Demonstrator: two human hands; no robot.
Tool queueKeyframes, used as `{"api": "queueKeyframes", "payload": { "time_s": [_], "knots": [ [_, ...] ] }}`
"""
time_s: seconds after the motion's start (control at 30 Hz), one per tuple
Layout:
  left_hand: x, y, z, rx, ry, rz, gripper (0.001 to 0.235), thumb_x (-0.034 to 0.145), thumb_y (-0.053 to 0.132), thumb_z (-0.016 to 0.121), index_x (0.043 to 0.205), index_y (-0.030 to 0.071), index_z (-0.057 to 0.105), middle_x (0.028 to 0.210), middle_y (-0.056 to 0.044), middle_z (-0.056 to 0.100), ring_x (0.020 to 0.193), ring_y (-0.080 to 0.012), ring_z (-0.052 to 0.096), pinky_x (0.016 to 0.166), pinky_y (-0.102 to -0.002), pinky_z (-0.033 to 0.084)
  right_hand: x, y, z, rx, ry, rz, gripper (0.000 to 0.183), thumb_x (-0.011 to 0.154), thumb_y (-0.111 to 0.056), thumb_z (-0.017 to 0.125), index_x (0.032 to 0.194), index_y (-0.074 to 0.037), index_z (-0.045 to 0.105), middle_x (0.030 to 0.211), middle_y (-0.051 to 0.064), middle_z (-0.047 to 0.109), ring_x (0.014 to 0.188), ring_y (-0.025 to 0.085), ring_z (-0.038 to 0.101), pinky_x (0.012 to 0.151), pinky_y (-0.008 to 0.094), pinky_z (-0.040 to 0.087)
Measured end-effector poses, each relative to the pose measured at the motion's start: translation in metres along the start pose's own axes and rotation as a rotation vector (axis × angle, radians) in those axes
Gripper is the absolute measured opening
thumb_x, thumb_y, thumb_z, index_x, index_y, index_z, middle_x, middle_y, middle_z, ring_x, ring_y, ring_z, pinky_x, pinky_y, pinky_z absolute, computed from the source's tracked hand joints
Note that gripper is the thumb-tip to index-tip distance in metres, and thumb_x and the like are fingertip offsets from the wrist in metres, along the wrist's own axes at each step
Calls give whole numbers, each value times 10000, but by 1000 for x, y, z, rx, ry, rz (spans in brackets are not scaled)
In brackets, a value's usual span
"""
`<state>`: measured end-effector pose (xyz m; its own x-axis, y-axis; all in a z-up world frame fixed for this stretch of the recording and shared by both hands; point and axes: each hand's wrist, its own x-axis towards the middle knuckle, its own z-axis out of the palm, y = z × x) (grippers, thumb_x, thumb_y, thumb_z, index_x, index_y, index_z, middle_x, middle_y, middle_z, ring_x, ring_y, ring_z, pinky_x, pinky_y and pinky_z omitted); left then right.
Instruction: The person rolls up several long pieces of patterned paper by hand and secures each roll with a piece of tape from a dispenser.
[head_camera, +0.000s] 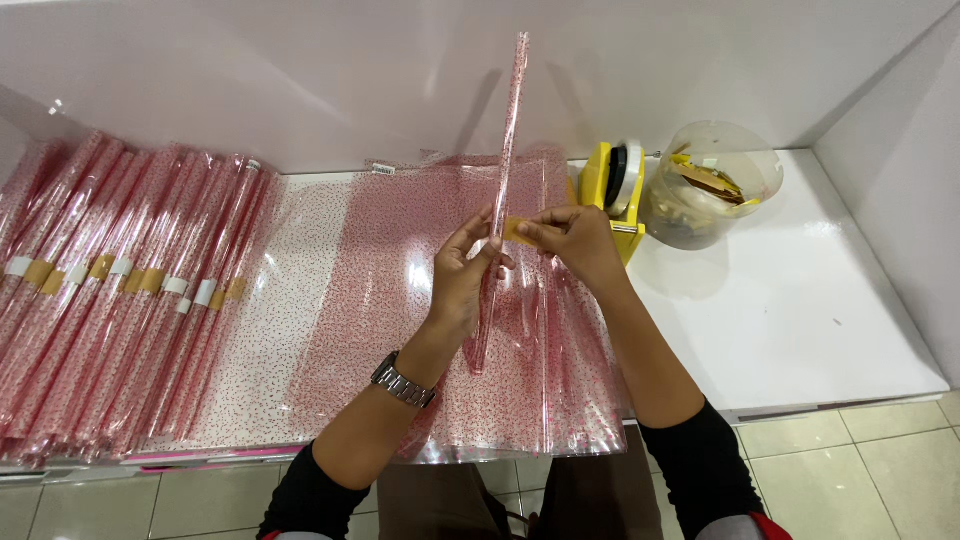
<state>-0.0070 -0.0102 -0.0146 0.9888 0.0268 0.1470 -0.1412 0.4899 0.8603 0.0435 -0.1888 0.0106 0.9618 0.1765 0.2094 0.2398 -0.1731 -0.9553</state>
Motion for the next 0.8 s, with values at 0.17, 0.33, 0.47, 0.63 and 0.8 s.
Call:
{"api": "queueKeyframes", "payload": {
  "time_s": [0.17,0.33,0.47,0.63,0.8],
  "knots": [
    [-1,-4,3,11,-15,-2,502,949,53,624,1434,59,495,1192,-161,589,684,-135,666,582,-218,546,-5,-14,4,-18,24,34,251,834,-208,823,919,18,755,648,153,678,528,128,651,482,207,565],
    [-2,-4,5,47,-11,13,497,958,45,611,1439,46,485,1189,-175,573,688,-127,644,599,-223,536,-1,-8,5,-17,46,15,221,862,-211,799,939,-8,759,702,162,701,591,156,684,554,243,602],
    [-2,-4,5,72,-16,13,503,965,44,599,1451,44,468,1183,-169,554,703,-120,638,614,-229,536,-1,-7,5,33,41,32,250,823,-184,822,972,3,749,729,144,711,612,144,687,579,227,606],
    [-5,-2,7,66,-11,-2,521,956,15,600,1458,37,462,1168,-170,545,699,-123,636,610,-228,537,-1,-1,1,33,24,54,259,799,-154,834,978,17,756,695,149,703,571,131,672,532,211,591],
    [-3,-7,8,34,-6,40,522,946,33,624,1448,61,485,1140,-121,543,695,-108,634,611,-208,536,2,3,0,65,-18,67,277,799,-162,828,975,33,740,670,105,671,562,96,643,524,183,571]
  ]
}}
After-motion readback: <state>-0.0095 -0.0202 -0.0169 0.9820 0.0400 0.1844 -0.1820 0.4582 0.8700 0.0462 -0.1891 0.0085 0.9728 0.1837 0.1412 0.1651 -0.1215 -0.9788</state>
